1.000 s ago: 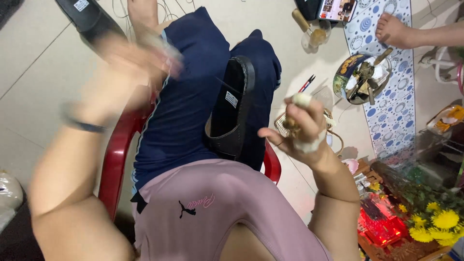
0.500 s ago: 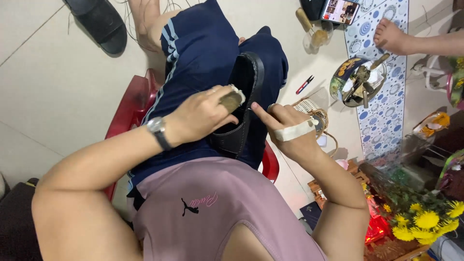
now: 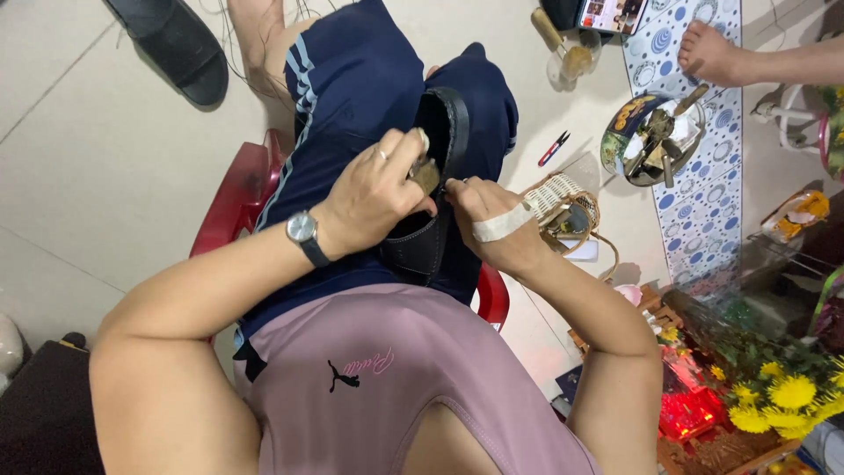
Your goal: Hand-sewing the sole of a black sandal using a hook needle and thread to repair it.
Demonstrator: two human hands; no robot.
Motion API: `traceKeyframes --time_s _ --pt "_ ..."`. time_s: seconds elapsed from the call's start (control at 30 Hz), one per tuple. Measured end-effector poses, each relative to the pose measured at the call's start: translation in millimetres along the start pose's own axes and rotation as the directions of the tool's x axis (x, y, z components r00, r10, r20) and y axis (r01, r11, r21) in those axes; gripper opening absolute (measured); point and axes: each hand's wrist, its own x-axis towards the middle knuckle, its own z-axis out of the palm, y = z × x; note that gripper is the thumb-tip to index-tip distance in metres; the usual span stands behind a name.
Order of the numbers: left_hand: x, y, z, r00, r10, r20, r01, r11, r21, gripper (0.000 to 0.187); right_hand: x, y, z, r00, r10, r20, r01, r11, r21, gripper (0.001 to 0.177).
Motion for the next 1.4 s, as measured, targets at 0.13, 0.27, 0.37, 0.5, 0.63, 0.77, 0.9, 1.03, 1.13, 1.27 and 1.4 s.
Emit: traceKeyframes --time_s 0.13,0.27,0.37,0.5,0.63,0.77,0.9,1.03,1.13,1.27,1.4 --pt "0.1 18.8 -26.3 0.945 -0.300 0.133 0.315 0.711 -0.629 0.029 0.7 -1.0 -17.7 0.987 0.128 0.102 -0.149 0.957 0.248 0.030" --pt "1.8 14.8 -23.1 0.896 -0.386 0.217 0.421 0.588 -0.691 0.015 -6.3 0.1 -4.6 0.979 0.165 0.121 -0.196 0.925 0.327 0.032" --pt "3.7 13.7 -21.2 0.801 -0.481 0.355 0.553 0.368 -0.748 0.010 -14.7 1.6 6.0 0.984 0.175 0.010 -0.167 0.918 0.360 0.031" --pt "15.9 21.5 -21.8 0.719 -0.486 0.497 0.674 0.316 -0.668 0.027 -13.3 -1.1 -24.1 0.994 0.095 0.056 -0.101 0.988 0.116 0.043" --pt "20.5 23.3 -16.9 0.911 -0.280 0.303 0.386 0.839 -0.385 0.034 4.4 -4.0 -82.9 0.897 0.155 0.414 -0.220 0.969 0.113 0.049" --pt "6.4 16.7 -4.7 0.932 -0.256 0.255 0.346 0.836 -0.426 0.023 -19.6 19.3 -109.9 0.783 0.175 0.597 -0.338 0.925 0.172 0.056" --pt "-0.1 14.7 -12.2 0.974 -0.177 0.143 0.188 0.979 -0.072 0.028 -6.1 8.4 -38.5 0.985 0.099 0.138 -0.153 0.874 0.461 0.024" --pt "20.7 21.2 -54.8 0.859 -0.266 0.438 0.304 0.952 -0.018 0.018 2.5 -3.3 -1.5 0.995 0.084 -0.057 0.001 0.560 0.829 0.013" --pt "51.9 29.8 -81.8 0.644 -0.400 0.652 0.733 0.567 -0.376 0.023 16.5 -9.9 -16.1 0.986 0.122 -0.111 0.013 0.616 0.788 0.013" --pt "44.8 29.4 -79.1 0.702 -0.421 0.574 0.709 0.485 -0.512 0.013 12.4 -10.2 -4.5 0.989 0.134 -0.058 -0.068 0.775 0.628 0.010" --pt "20.5 7.6 -65.5 0.952 -0.154 0.263 0.168 0.985 -0.032 0.022 -20.3 9.5 -21.0 0.958 0.256 0.131 -0.215 0.336 0.917 0.010"
